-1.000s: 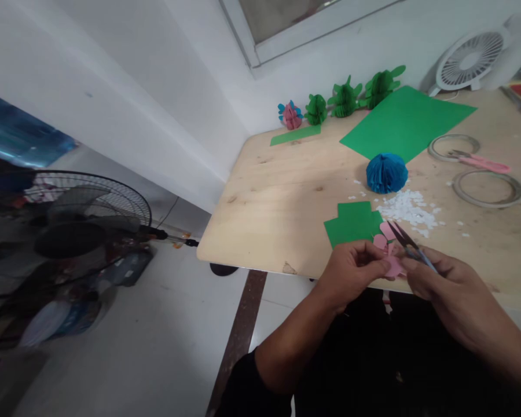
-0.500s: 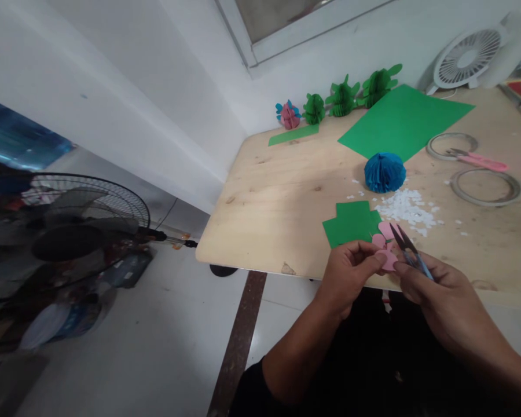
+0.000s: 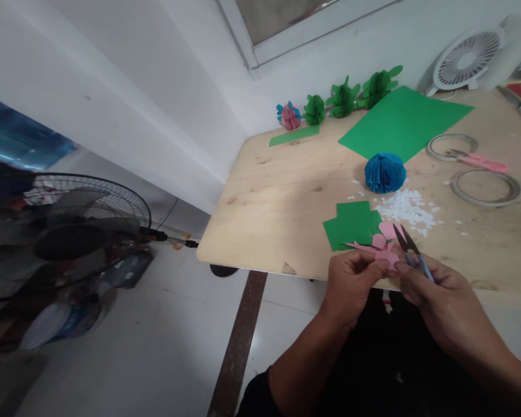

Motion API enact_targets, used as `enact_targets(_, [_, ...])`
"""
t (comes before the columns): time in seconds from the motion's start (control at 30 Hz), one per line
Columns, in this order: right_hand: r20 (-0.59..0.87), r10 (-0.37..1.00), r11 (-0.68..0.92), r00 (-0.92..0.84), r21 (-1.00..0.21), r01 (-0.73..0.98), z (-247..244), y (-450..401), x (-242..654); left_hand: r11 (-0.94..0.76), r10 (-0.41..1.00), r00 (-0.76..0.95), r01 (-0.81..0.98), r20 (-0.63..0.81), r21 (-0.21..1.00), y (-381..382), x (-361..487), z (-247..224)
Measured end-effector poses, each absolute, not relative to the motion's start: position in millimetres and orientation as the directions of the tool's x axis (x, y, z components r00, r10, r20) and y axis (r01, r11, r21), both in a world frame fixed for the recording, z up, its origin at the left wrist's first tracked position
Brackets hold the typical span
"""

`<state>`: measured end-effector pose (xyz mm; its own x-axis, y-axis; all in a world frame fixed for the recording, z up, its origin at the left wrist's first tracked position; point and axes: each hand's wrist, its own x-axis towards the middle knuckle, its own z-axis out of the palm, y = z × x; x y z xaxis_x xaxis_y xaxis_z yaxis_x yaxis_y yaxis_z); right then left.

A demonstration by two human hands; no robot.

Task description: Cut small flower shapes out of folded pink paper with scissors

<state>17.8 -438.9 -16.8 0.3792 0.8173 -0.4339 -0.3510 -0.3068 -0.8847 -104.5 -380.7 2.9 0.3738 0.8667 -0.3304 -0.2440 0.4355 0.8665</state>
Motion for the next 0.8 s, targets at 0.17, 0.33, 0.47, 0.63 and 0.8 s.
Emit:
enact_targets(0.17, [-0.411, 0.824, -0.303, 0.389, -0.901, -0.31, -14.1, -436.4, 16.9, 0.4, 0.887, 0.339, -0.231, -0.312, 0.887, -381.9, -103.8, 3.4])
enact_targets(0.33, [-0.403, 0.829, -0.29, 0.388, -0.903, -0.318, -13.5, -436.7, 17.0, 0.381, 0.902, 0.31, -0.245, -0.3, 0.891, -381.3, -102.0, 2.9])
enact_targets(0.47, [-0.422, 0.821, -0.292, 0.384, -0.889, -0.354, -13.5, -436.6, 17.4, 0.385, 0.902, 0.303, -0.245, -0.307, 0.89, -380.9, -101.6, 6.6])
enact_targets(0.63, [-0.45, 0.816, -0.303, 0.362, -0.868, -0.394, -11.6, -434.6, 16.9, 0.364, 0.91, 0.28, -0.191, -0.305, 0.912, -380.1, -101.3, 5.4])
enact_targets(0.8, [-0.457, 0.804, -0.299, 0.381, -0.864, -0.405, -8.8, -434.2, 17.0, 0.331, 0.919, 0.287, -0.186, -0.272, 0.925, -379.8, -101.9, 2.1])
